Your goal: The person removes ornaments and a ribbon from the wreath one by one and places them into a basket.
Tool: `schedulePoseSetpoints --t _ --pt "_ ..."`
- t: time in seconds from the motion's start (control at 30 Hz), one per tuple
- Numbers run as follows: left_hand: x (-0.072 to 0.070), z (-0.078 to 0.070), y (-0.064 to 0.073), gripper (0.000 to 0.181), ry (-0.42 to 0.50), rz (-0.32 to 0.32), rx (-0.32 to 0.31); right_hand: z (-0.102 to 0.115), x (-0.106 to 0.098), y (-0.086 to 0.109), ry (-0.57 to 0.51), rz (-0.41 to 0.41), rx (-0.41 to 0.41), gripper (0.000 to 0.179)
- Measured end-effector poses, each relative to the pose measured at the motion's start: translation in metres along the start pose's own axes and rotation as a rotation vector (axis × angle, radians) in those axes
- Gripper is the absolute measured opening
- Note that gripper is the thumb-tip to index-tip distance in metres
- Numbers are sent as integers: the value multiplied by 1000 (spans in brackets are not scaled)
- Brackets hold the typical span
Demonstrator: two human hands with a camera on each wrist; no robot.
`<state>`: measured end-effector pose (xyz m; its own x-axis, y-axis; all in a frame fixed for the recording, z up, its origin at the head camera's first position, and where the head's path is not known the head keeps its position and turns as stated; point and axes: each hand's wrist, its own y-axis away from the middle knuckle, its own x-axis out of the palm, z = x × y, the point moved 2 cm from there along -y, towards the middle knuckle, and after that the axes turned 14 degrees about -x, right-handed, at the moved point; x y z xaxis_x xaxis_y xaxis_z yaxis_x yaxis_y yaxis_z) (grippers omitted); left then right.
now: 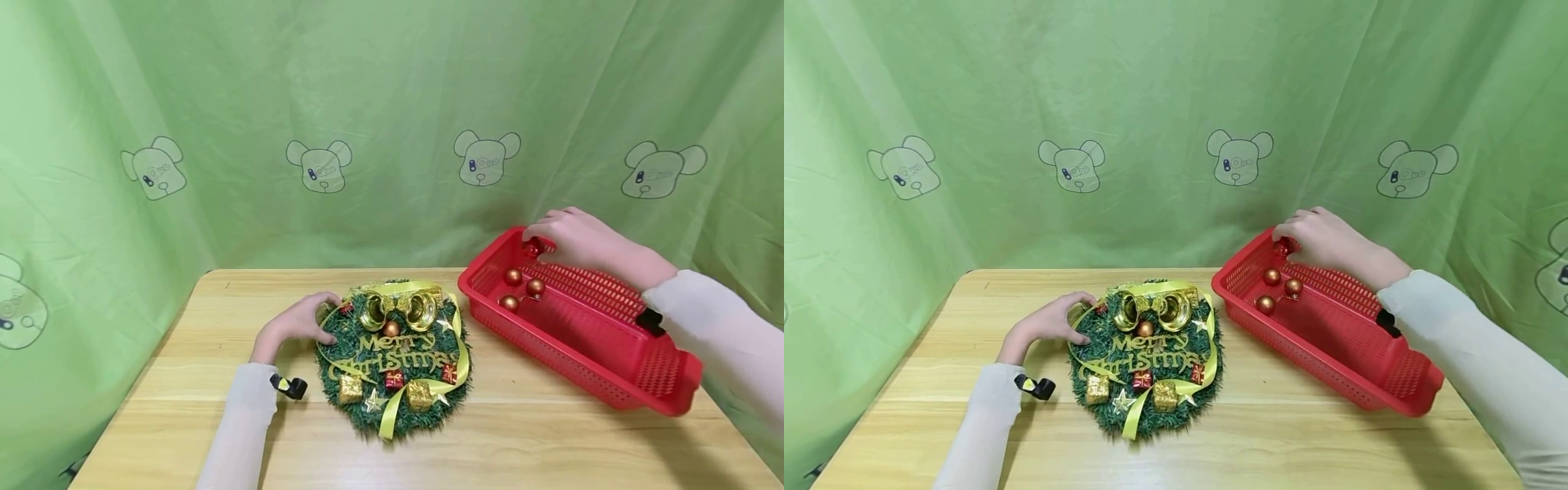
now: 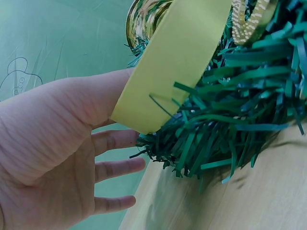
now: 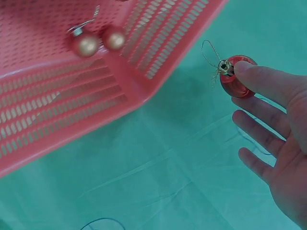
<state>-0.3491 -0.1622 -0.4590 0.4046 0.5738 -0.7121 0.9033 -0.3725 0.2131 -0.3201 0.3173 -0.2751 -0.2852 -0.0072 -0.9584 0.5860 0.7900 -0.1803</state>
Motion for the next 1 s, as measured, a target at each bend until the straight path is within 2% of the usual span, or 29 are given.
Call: schedulePoseSetpoints --t 0.17,0.33,0.67,1.0 --pt "0 0 0 81 1 4 0 -11 4 3 -11 53 36 39" --pt "0 1 0 81 -1 2 1 -21 14 6 -18 56 59 39" --pt "-1 1 -1 81 -25 0 3 -25 44 6 -29 44 39 36" --pt "-2 3 -2 82 -13 0 7 -33 76 3 13 31 20 29"
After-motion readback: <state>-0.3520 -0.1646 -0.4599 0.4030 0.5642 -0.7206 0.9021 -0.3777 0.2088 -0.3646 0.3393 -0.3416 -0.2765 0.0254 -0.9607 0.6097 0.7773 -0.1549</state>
